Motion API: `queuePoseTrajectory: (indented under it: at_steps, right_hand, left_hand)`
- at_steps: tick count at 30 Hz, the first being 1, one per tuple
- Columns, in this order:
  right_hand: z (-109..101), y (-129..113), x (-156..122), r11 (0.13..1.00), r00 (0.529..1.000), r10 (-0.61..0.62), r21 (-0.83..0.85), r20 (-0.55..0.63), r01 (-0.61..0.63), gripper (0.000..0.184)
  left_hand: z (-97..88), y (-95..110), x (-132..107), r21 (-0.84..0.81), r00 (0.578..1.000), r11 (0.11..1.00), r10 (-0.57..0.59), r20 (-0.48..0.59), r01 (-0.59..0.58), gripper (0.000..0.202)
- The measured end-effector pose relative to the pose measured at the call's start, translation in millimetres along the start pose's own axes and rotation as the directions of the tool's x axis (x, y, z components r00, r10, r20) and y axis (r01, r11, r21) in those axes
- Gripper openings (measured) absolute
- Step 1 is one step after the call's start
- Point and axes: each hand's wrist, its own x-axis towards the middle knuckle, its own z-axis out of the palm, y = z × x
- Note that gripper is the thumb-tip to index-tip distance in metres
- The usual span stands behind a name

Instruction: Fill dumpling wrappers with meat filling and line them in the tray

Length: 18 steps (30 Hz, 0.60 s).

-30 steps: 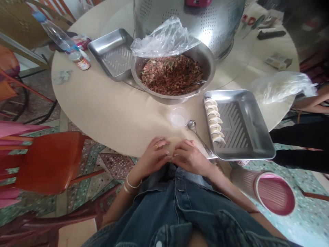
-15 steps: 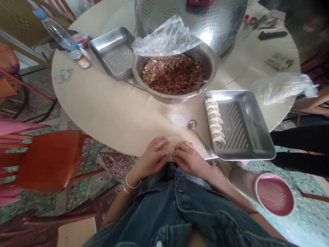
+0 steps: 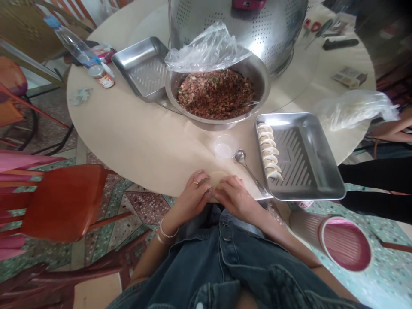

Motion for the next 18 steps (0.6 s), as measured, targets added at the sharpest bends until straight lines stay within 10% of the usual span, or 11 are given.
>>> queuePoseTrajectory:
  at_steps: [4,8,11,16,18]
  right_hand:
    - [-2,0,3,0.999,0.998,0.016,0.029,-0.059,-0.014,0.013]
    - [-11,0,9,0.992,0.981,0.096,0.096,-0.167,-0.081,0.015]
    - [-20,-4,12,0.977,0.957,0.164,0.173,-0.240,-0.124,0.015]
    - [-30,-12,14,0.916,0.923,0.264,0.374,-0.281,-0.148,0.011]
    - [-32,-12,14,0.859,0.912,0.316,0.486,-0.262,-0.158,0.016]
  left_hand:
    - [-2.2,6,2,-0.259,0.979,0.953,-0.182,-0.088,0.154,0.011]
    - [-8.4,18,-1,-0.606,0.860,0.745,-0.474,-0.187,0.279,0.019]
    - [-9.7,27,-3,-0.697,0.858,0.633,-0.511,-0.048,0.338,0.032]
    - [-3.3,33,0,-0.904,0.838,0.197,-0.487,0.247,0.381,0.046]
    - [-0.9,31,3,-0.909,0.872,0.226,-0.434,0.227,0.350,0.050]
